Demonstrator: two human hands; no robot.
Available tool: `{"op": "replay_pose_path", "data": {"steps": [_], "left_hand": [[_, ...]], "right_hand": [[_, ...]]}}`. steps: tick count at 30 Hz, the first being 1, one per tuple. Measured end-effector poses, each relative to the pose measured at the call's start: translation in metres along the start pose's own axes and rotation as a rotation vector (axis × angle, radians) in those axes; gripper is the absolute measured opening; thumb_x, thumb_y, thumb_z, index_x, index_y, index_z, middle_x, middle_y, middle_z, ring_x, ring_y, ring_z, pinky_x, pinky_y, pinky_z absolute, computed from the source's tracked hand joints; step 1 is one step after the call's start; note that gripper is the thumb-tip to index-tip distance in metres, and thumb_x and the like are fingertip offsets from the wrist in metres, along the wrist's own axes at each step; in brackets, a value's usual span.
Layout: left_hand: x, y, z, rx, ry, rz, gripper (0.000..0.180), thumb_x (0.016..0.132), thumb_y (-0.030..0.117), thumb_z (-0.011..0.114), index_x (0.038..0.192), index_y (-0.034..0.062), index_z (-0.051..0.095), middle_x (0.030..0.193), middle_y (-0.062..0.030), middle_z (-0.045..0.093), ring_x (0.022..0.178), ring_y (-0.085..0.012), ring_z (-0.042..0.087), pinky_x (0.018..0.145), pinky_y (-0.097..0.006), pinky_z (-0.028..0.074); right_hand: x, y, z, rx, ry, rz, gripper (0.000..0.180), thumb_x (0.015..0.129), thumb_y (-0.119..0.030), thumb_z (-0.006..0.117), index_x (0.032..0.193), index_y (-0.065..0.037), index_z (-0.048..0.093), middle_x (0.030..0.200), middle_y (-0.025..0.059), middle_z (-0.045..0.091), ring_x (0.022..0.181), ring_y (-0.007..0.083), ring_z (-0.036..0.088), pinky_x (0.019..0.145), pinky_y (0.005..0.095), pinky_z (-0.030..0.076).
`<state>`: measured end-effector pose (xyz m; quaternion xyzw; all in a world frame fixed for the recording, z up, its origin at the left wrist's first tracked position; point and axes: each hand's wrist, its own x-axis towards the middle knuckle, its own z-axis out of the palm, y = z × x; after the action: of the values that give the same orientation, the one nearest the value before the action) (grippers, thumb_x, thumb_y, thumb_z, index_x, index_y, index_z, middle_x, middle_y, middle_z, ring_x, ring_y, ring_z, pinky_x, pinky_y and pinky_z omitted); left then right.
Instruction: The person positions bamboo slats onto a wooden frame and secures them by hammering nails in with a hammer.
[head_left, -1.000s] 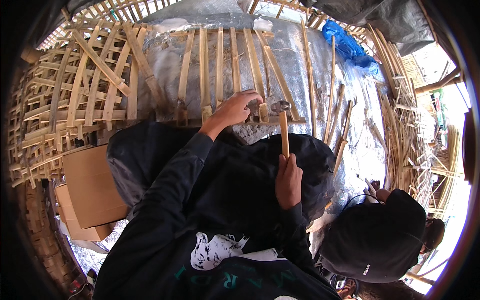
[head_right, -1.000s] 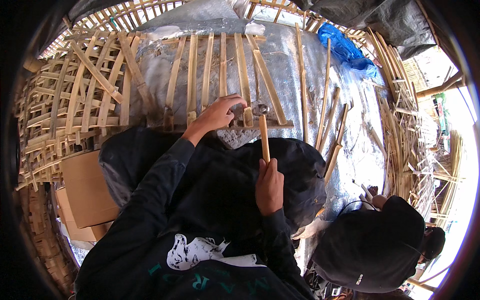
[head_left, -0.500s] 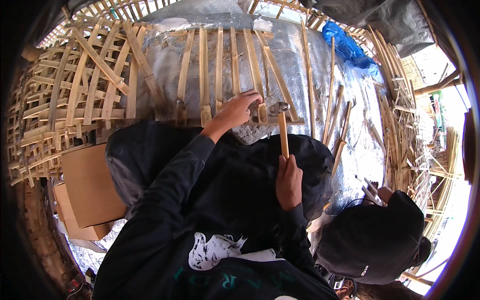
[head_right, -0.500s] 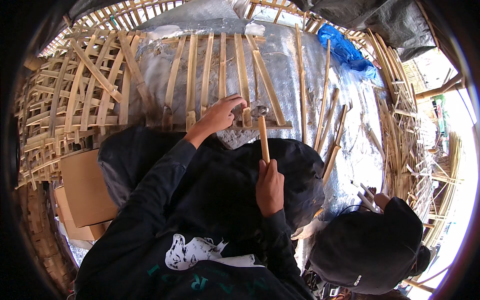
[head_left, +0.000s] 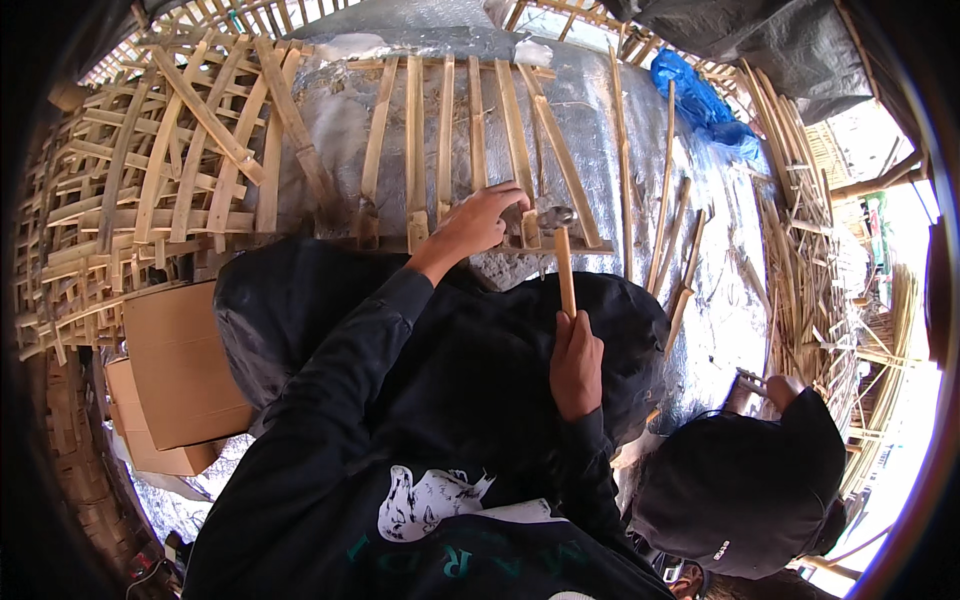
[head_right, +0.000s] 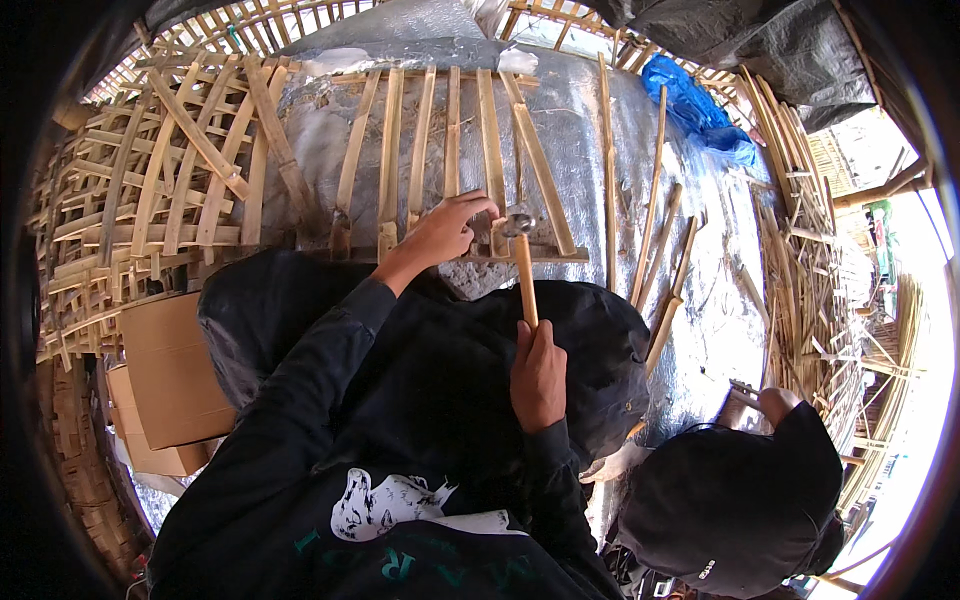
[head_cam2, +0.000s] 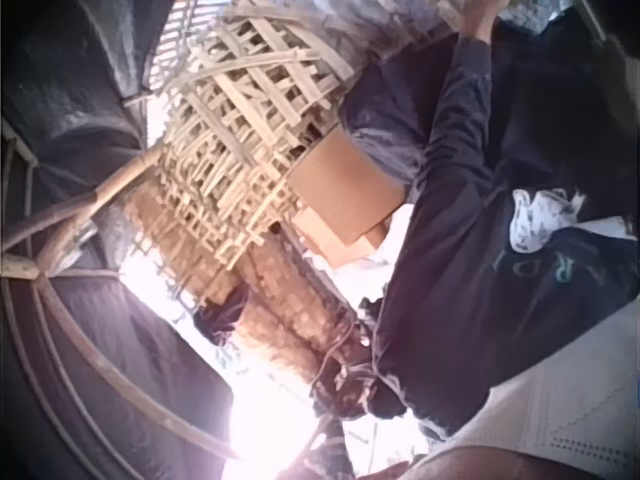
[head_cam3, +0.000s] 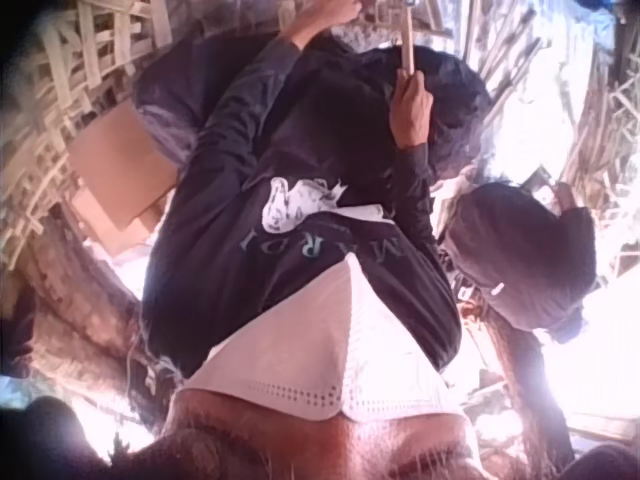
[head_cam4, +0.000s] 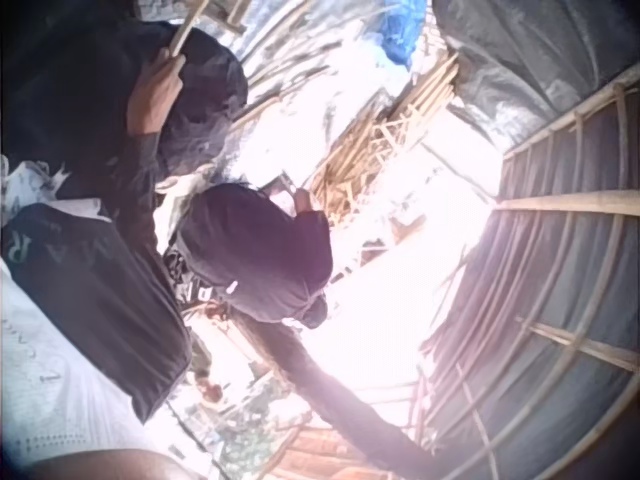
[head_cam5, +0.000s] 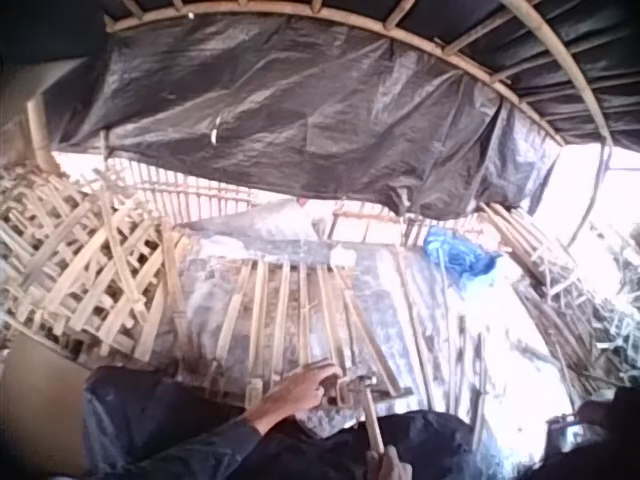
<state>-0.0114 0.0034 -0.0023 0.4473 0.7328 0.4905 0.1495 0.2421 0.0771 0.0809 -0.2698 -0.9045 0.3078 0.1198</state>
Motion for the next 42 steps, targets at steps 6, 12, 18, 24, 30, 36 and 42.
{"op": "replay_pose_path", "data": {"steps": [6, 12, 18, 24, 30, 36, 42], "left_hand": [[0.002, -0.004, 0.001, 0.007, -0.029, -0.017, 0.047, 0.076, -0.013, 0.051, 0.118, 0.0049, 0.063, 0.121, -0.0156, 0.065, 0.116, -0.0441, 0.061, 0.091, -0.048, 0.051], [0.005, -0.009, 0.000, -0.009, 0.039, 0.098, 0.047, 0.075, -0.015, 0.050, 0.115, 0.0038, 0.064, 0.119, -0.0157, 0.064, 0.111, -0.0440, 0.062, 0.089, -0.047, 0.052], [0.005, -0.009, 0.004, 0.049, 0.016, 0.032, 0.048, 0.076, -0.016, 0.049, 0.117, 0.0045, 0.063, 0.120, -0.0161, 0.064, 0.111, -0.0445, 0.063, 0.086, -0.048, 0.052], [0.001, -0.002, 0.000, 0.003, 0.008, 0.050, 0.047, 0.076, -0.016, 0.049, 0.117, 0.0046, 0.063, 0.120, -0.0169, 0.064, 0.112, -0.0457, 0.062, 0.090, -0.050, 0.051], [0.004, 0.000, 0.000, 0.016, -0.016, 0.021, 0.047, 0.076, -0.015, 0.049, 0.117, 0.0037, 0.063, 0.119, -0.0168, 0.064, 0.112, -0.0463, 0.061, 0.089, -0.049, 0.051], [0.001, -0.001, 0.000, 0.021, 0.009, 0.013, 0.048, 0.075, -0.016, 0.049, 0.116, 0.0039, 0.064, 0.119, -0.0151, 0.064, 0.111, -0.0448, 0.062, 0.088, -0.048, 0.052], [0.002, -0.005, -0.001, 0.034, -0.001, 0.030, 0.047, 0.076, -0.015, 0.052, 0.117, 0.0048, 0.064, 0.121, -0.0142, 0.064, 0.112, -0.0438, 0.063, 0.087, -0.049, 0.052]], "right_hand": [[0.001, 0.002, -0.002, -0.047, 0.023, -0.032, 0.025, 0.110, -0.017, 0.058, 0.093, 0.000, 0.049, 0.073, 0.0294, 0.058, 0.071, 0.0533, 0.057, 0.059, 0.0596, 0.037], [0.000, 0.005, -0.004, -0.030, -0.031, -0.021, 0.023, 0.110, -0.016, 0.057, 0.096, 0.000, 0.049, 0.072, 0.0299, 0.058, 0.072, 0.0533, 0.058, 0.059, 0.0595, 0.037], [-0.002, 0.005, 0.000, -0.014, 0.008, 0.039, 0.024, 0.110, -0.017, 0.057, 0.096, 0.000, 0.047, 0.072, 0.0307, 0.058, 0.071, 0.0537, 0.058, 0.058, 0.0603, 0.038], [-0.005, 0.004, 0.006, -0.012, 0.012, 0.027, 0.029, 0.110, -0.020, 0.056, 0.093, 0.001, 0.045, 0.073, 0.0316, 0.058, 0.071, 0.0545, 0.058, 0.058, 0.0602, 0.039], [-0.008, 0.004, 0.008, -0.052, 0.031, -0.029, 0.026, 0.110, -0.018, 0.056, 0.095, 0.000, 0.045, 0.073, 0.0316, 0.058, 0.070, 0.0542, 0.057, 0.058, 0.0613, 0.038], [-0.004, 0.002, -0.002, -0.061, 0.064, -0.108, 0.025, 0.111, -0.020, 0.055, 0.098, 0.000, 0.047, 0.072, 0.0303, 0.058, 0.070, 0.0536, 0.057, 0.060, 0.0620, 0.039], [0.001, 0.008, 0.000, -0.090, 0.029, -0.138, 0.024, 0.111, -0.019, 0.055, 0.098, -0.001, 0.046, 0.072, 0.0293, 0.058, 0.069, 0.0534, 0.057, 0.060, 0.0615, 0.039]]}}
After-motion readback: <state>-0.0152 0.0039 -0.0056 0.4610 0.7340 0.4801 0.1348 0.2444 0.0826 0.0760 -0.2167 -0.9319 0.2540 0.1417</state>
